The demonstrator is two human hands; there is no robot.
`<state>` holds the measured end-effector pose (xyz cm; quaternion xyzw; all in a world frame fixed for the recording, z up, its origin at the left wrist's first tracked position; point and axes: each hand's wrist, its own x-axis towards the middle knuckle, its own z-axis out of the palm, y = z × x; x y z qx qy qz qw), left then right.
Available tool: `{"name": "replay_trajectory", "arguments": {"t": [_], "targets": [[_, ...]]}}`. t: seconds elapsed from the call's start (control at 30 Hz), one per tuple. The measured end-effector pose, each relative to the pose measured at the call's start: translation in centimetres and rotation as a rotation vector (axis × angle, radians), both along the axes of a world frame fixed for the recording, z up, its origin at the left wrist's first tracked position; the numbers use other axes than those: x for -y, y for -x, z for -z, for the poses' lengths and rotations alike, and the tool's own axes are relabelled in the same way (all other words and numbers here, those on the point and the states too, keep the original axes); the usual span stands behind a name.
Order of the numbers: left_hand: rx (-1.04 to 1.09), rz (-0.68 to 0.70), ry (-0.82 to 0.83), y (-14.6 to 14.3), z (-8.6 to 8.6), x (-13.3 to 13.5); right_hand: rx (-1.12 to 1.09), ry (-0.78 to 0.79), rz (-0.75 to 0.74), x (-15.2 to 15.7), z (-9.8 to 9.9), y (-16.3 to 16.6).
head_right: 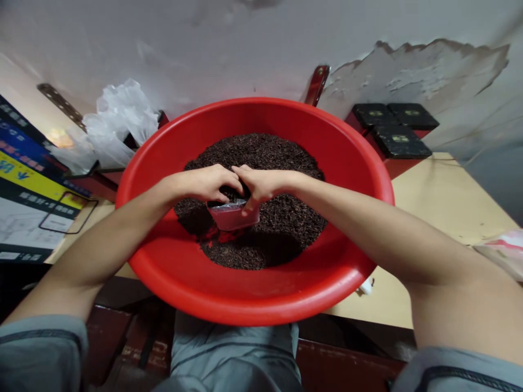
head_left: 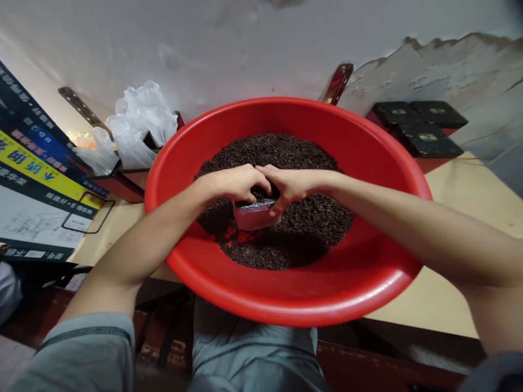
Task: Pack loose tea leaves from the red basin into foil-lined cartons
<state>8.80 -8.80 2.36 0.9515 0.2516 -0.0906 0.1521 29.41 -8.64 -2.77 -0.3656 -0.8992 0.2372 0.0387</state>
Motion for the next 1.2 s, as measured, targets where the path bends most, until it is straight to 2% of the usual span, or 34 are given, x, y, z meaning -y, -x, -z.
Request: {"name": "replay_trajectory", "arguments": {"t": [0.17, 0.3, 0.37, 0.47, 0.53, 0.6, 0.73, 0.8, 0.93, 1.0, 1.1, 1.2], "targets": [[0.110, -0.096, 0.162, 1.1, -1.7, -0.3, -0.043, -0.047, -0.085, -0.3, 0.5, -0.2], [0.236, -0.317, 0.236, 2.9, -1.9, -2.7, 0.008, -0.026, -0.013, 0.0, 0.3, -0.3], [0.243, -0.485, 0.117, 4.0, -0.8, -4.6, 0.060, -0.005, 0.053, 0.1, 0.4, -0.4], [0.011, -0.685, -0.111, 4.8, 2.2, -6.6, 0.072, -0.011, 0.061, 0.0, 0.9, -0.8], [-0.181, -0.777, -0.080, 4.5, 4.4, -6.9, 0.045, -0.034, 0.029, -0.3, 1.3, -1.0], [-0.256, -0.874, -0.005, 3.7, 6.4, -6.4, 0.036, -0.037, 0.017, -0.4, 1.5, -1.1], [-0.135, -1.053, -0.084, 1.9, 8.6, -4.9, 0.064, -0.010, 0.042, -0.4, 1.4, -0.9], [-0.093, -1.052, -0.131, 1.5, 8.9, -4.6, 0.055, -0.022, 0.031, -0.3, 1.3, -0.9], [-0.133, -0.893, -0.186, 2.3, 8.5, -5.3, 0.039, -0.048, 0.012, -0.3, 1.2, -1.0], [-0.151, -0.858, -0.183, 3.2, 8.1, -6.3, 0.045, -0.046, 0.015, -0.3, 1.3, -1.1], [-0.174, -0.844, -0.163, 4.2, 6.9, -7.8, 0.039, -0.051, 0.002, -0.4, 1.4, -1.2], [-0.145, -0.853, -0.157, 4.4, 4.7, -8.4, 0.029, -0.058, -0.019, -0.6, 1.5, -1.2]]}}
